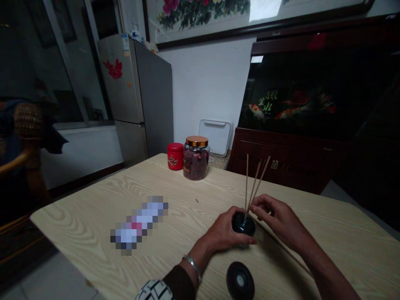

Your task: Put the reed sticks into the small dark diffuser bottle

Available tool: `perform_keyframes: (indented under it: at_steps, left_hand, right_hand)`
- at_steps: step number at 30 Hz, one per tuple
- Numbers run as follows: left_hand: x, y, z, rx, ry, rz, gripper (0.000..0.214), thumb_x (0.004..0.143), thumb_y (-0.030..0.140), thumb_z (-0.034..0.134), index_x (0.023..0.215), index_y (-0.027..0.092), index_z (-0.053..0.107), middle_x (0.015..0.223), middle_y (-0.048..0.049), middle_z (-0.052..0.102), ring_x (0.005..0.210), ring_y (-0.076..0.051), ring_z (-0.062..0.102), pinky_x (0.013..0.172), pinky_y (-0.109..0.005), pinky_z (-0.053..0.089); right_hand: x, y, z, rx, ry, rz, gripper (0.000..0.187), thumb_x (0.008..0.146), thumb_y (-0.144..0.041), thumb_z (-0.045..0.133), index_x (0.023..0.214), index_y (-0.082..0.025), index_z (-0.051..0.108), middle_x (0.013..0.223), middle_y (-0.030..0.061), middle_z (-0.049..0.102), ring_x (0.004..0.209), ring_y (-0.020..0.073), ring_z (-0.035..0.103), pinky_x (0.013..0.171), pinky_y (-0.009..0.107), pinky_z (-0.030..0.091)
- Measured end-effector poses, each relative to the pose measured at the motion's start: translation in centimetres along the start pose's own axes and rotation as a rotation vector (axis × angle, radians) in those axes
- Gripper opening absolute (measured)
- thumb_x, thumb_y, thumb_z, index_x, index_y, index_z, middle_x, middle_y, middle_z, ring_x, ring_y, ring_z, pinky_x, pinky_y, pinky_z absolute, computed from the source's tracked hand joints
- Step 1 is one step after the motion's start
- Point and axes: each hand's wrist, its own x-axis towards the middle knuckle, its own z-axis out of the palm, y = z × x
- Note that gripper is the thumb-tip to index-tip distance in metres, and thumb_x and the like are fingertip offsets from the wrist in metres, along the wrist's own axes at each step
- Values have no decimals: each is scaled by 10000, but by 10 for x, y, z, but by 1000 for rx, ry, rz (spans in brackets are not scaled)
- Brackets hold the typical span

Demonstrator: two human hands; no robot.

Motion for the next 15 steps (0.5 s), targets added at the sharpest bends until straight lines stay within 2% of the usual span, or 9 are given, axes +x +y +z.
perform_keyframes:
  at_steps: [3,5,7,10,15]
  left_hand:
    - [0,2,0,-2,-2,-6,760,524,435,923,1172,189,610,982,-34,655,904,-204,582,780,-299,455]
    - [-1,2,0,2,-3,-18,757,519,429,926,1167,197,608,971,-29,660,890,-199,584,767,-292,455]
    - [0,1,0,9,2,-18,753,515,424,928,1160,199,611,973,-27,662,890,-197,587,765,-288,455]
    - [0,-1,1,17,11,-6,750,520,426,927,1161,198,612,994,-33,663,912,-202,588,780,-289,456]
    - [0,-2,0,12,0,3,742,531,438,923,1159,195,613,991,-40,664,913,-205,588,791,-301,457]
  right_hand:
    - [-1,15,-17,-121,-9,23,296,922,-494,507,869,-222,611,790,33,684,720,191,624,668,306,458]
    - [-2,30,-27,-305,-45,66,252,920,-440,502,835,-226,606,777,37,691,706,193,623,659,303,436]
    - [-3,46,-30,-532,-137,157,174,888,-342,518,805,-226,618,796,50,707,724,206,629,641,301,399]
    - [-6,65,-21,-751,-253,284,134,826,-253,532,815,-219,661,879,81,731,788,237,646,625,300,347]
    - [-9,80,-3,-776,-288,318,145,785,-226,560,857,-208,684,936,106,731,850,253,654,629,295,317]
